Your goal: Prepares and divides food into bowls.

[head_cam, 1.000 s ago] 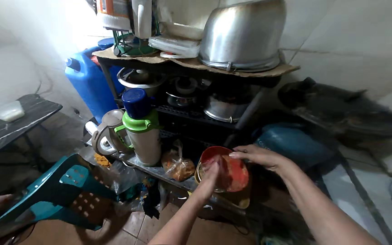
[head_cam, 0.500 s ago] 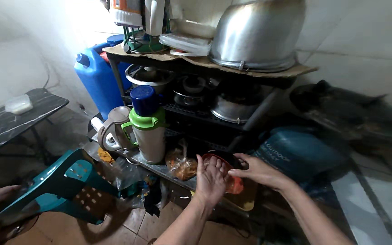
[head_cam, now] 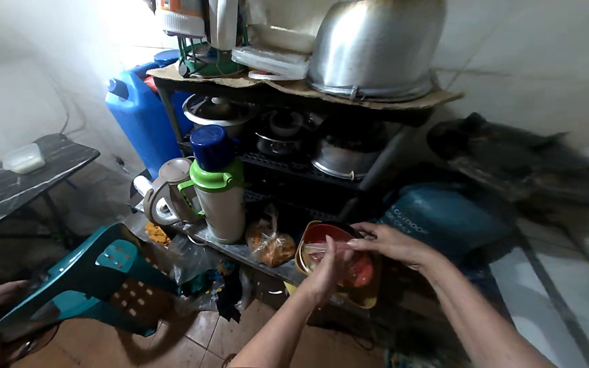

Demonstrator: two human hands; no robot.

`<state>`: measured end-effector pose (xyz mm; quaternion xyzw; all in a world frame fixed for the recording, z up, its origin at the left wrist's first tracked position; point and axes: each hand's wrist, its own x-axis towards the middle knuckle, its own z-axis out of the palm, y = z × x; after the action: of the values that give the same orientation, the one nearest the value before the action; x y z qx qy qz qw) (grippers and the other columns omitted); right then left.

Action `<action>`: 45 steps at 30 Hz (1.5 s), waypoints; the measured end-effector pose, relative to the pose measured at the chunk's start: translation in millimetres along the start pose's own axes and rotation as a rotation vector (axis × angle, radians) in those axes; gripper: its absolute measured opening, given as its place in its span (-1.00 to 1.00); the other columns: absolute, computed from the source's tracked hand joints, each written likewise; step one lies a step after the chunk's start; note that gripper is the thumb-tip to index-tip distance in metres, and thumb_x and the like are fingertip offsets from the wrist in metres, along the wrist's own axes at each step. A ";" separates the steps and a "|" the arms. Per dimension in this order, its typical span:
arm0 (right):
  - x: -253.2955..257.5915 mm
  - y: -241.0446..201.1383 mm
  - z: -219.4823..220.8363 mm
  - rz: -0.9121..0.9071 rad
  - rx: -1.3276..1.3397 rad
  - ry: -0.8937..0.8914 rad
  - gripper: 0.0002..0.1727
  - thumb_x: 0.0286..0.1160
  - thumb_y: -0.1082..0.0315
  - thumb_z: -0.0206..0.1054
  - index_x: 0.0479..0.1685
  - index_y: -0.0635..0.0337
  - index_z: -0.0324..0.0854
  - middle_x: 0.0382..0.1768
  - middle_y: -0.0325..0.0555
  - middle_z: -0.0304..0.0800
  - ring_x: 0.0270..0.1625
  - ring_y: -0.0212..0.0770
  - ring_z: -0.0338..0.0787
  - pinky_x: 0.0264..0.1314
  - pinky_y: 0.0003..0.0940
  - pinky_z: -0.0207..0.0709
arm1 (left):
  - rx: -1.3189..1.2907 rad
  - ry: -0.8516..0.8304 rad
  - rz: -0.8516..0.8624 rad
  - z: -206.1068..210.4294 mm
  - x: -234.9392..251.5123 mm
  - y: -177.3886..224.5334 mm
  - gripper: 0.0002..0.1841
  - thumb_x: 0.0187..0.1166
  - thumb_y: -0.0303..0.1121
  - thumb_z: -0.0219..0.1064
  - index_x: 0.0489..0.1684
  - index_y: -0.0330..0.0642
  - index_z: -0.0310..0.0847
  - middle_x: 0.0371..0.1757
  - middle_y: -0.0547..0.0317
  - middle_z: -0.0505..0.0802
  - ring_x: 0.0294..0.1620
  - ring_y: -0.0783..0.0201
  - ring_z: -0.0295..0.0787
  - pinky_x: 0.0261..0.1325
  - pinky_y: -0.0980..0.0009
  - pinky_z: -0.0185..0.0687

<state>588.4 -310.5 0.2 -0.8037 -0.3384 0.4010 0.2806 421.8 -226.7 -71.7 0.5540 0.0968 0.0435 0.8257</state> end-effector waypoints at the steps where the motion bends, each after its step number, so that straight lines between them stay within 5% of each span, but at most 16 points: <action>1: 1.3 0.4 -1.1 -0.010 -0.002 0.001 -0.39 0.52 0.23 0.49 0.48 0.35 0.47 0.21 0.18 0.69 0.14 -0.07 0.71 0.26 -0.14 0.57 | 0.024 0.017 -0.005 -1.9 -2.1 -0.3 -0.04 0.73 0.15 -0.82 0.77 -0.43 0.10 0.76 -0.23 0.36 0.79 0.11 0.21 0.81 0.12 0.05; 3: 3.6 3.4 -5.6 -0.014 -0.001 0.003 -0.38 0.54 0.21 0.47 0.50 0.37 0.46 0.24 0.25 0.67 0.17 0.01 0.70 0.27 -0.06 0.56 | 0.051 0.109 0.008 -9.0 -7.6 -3.5 -0.16 0.84 0.06 -0.67 0.67 -0.42 0.29 0.63 -0.20 0.54 0.68 0.13 0.40 0.71 0.13 0.22; 7: 16.4 26.5 -16.2 -0.062 0.052 0.038 -0.39 0.53 0.07 0.45 0.44 0.31 0.52 0.10 0.11 0.74 -0.03 -0.15 0.72 0.01 -0.21 0.60 | 0.020 0.307 -0.003 -28.0 -18.5 -9.7 -0.51 0.89 -0.29 -0.24 0.48 -0.41 0.47 0.34 -0.09 0.76 0.28 0.24 0.73 0.33 0.26 0.62; 9: 15.1 21.6 -19.2 -0.046 0.074 0.035 -0.43 0.61 0.13 0.37 0.45 0.36 0.51 0.15 0.18 0.74 0.08 -0.08 0.72 0.14 -0.13 0.60 | 0.088 0.375 -0.036 -30.9 -20.0 -14.1 -0.57 0.86 -0.36 -0.17 0.44 -0.42 0.49 0.29 -0.10 0.78 0.20 0.22 0.76 0.23 0.25 0.67; 13: 10.0 6.6 -17.4 -0.020 0.080 0.013 -0.52 0.72 0.23 0.25 0.42 0.45 0.49 0.17 0.26 0.70 0.17 0.01 0.71 0.30 -0.06 0.55 | 0.633 0.361 -0.033 -25.1 -15.1 -4.4 -0.64 0.77 -0.49 0.02 0.39 -0.41 0.59 0.36 -0.22 0.75 0.44 0.03 0.66 0.57 0.11 0.45; 16: 10.6 4.0 -15.0 -0.012 0.071 0.010 -0.49 0.70 0.20 0.28 0.43 0.45 0.49 0.18 0.27 0.71 0.19 0.04 0.71 0.32 -0.04 0.56 | 0.860 0.366 -0.013 -26.7 -7.5 -3.0 -0.66 0.74 -0.42 0.11 0.35 -0.33 0.65 0.30 -0.17 0.79 0.44 -0.03 0.68 0.60 0.03 0.42; 23: 6.0 -5.5 -11.8 0.003 0.067 0.043 -0.48 0.64 0.18 0.36 0.42 0.39 0.52 0.20 0.22 0.70 0.12 -0.06 0.69 0.17 -0.16 0.55 | 0.862 0.325 0.004 -27.1 -23.8 -16.6 -0.49 0.62 -0.23 0.33 0.46 -0.38 0.54 0.48 -0.31 0.64 0.57 -0.18 0.50 0.67 -0.09 0.27; 28: 6.8 -5.5 -6.3 -0.027 0.030 0.080 -0.34 0.53 0.09 0.47 0.49 0.36 0.49 0.19 0.23 0.72 0.06 -0.01 0.71 0.12 -0.06 0.59 | 0.911 0.303 0.051 -25.9 -23.1 -23.8 -0.57 0.61 -0.35 0.34 0.37 -0.41 0.64 0.52 -0.38 0.60 0.61 -0.25 0.45 0.70 -0.08 0.24; 31: 4.8 -8.2 -3.3 -0.031 0.033 0.134 -0.30 0.47 0.04 0.51 0.47 0.34 0.50 0.11 0.20 0.74 -0.03 -0.03 0.71 0.04 -0.06 0.59 | 0.747 0.375 0.044 -25.9 -25.7 -18.3 -0.68 0.58 -0.46 0.33 0.20 -0.49 0.70 0.40 -0.36 0.69 0.46 -0.08 0.64 0.59 0.12 0.45; 36: -3.5 -13.1 0.9 -0.040 0.063 0.258 -0.18 0.32 0.04 0.64 0.55 0.28 0.45 0.31 0.27 0.67 0.26 0.18 0.71 0.29 0.17 0.58 | 0.054 0.500 0.024 -34.9 -37.0 -34.9 -0.75 0.67 -0.52 0.23 0.20 -0.47 0.56 0.03 -0.04 0.79 0.02 0.32 0.76 0.23 0.36 0.68; 40: -10.9 -16.8 2.4 -0.068 0.017 0.305 -0.07 0.26 0.00 0.67 0.62 0.27 0.38 0.41 0.30 0.59 0.40 0.21 0.63 0.41 0.21 0.50 | -0.345 0.580 -0.023 -23.0 -46.3 -45.2 -0.79 0.77 -0.55 0.08 0.22 -0.43 0.46 0.00 -0.02 0.80 -0.05 0.26 0.79 0.12 0.34 0.73; 45: -22.5 -22.6 2.5 -0.117 0.040 0.349 -0.14 0.26 0.03 0.67 0.57 0.25 0.44 0.34 0.22 0.65 0.34 0.16 0.67 0.37 0.17 0.53 | -0.395 0.586 -0.052 -15.0 -48.1 -44.6 -0.60 0.64 -0.69 0.15 0.42 -0.39 0.26 0.07 -0.07 0.73 -0.02 0.21 0.79 0.09 0.31 0.76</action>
<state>569.0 -313.5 25.5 -0.8344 -0.3227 0.2452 0.3735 370.1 -238.7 -113.1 0.3451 0.3334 0.1974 0.8548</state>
